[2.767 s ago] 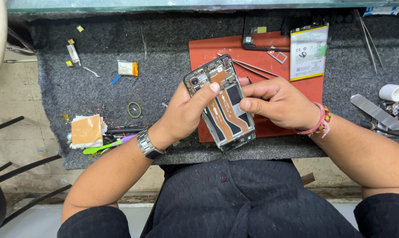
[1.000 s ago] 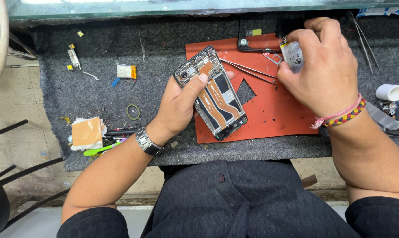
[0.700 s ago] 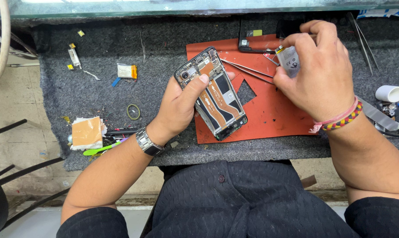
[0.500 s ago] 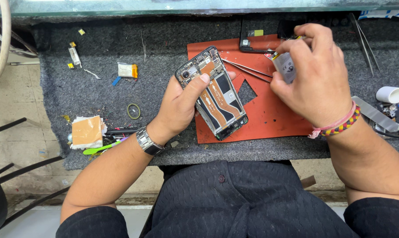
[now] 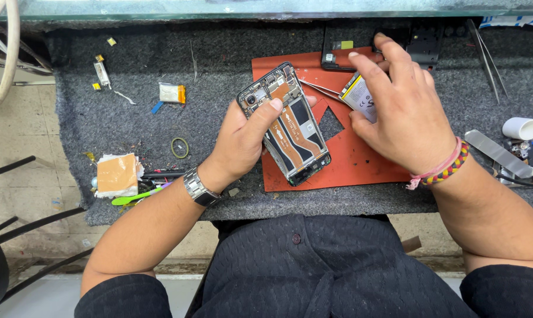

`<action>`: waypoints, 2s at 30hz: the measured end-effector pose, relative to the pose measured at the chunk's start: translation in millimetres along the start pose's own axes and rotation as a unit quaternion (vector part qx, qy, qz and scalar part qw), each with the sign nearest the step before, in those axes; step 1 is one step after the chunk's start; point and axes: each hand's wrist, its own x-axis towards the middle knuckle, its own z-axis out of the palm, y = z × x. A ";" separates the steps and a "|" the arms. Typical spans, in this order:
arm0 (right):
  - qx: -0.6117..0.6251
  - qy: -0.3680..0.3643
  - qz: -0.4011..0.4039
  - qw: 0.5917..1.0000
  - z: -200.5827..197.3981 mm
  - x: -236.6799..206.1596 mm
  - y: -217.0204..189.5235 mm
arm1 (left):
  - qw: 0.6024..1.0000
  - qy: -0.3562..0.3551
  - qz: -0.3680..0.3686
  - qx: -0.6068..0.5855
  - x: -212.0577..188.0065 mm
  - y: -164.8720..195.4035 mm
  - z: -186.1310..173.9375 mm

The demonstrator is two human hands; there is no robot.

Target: The person uses tweezers to manipulate internal components of a disassembled smartphone, including ribbon cables and connectors. They then place a new battery into the phone chassis and connect its cable. The person also briefly handles a charging cable and a white charging case.

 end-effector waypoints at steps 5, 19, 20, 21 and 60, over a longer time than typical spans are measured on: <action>-0.008 -0.005 0.020 1.000 -1.1 -0.5 2.0 | 1.000 -0.001 -0.003 0.003 1.5 1.9 1.4; 0.054 -0.005 0.043 0.998 -5.9 -2.7 1.7 | 0.990 0.098 -0.047 0.092 10.7 -6.8 -5.4; 0.060 -0.006 0.041 0.997 -6.5 -2.7 2.1 | 0.990 0.101 -0.050 0.091 10.5 -7.0 -5.7; 0.066 -0.006 0.038 0.997 -6.8 -2.5 2.5 | 0.989 0.100 -0.047 0.095 9.9 -6.9 -5.7; 0.068 -0.024 0.038 0.997 -4.4 -3.4 2.8 | 0.986 0.090 -0.024 0.141 8.8 -4.8 -3.3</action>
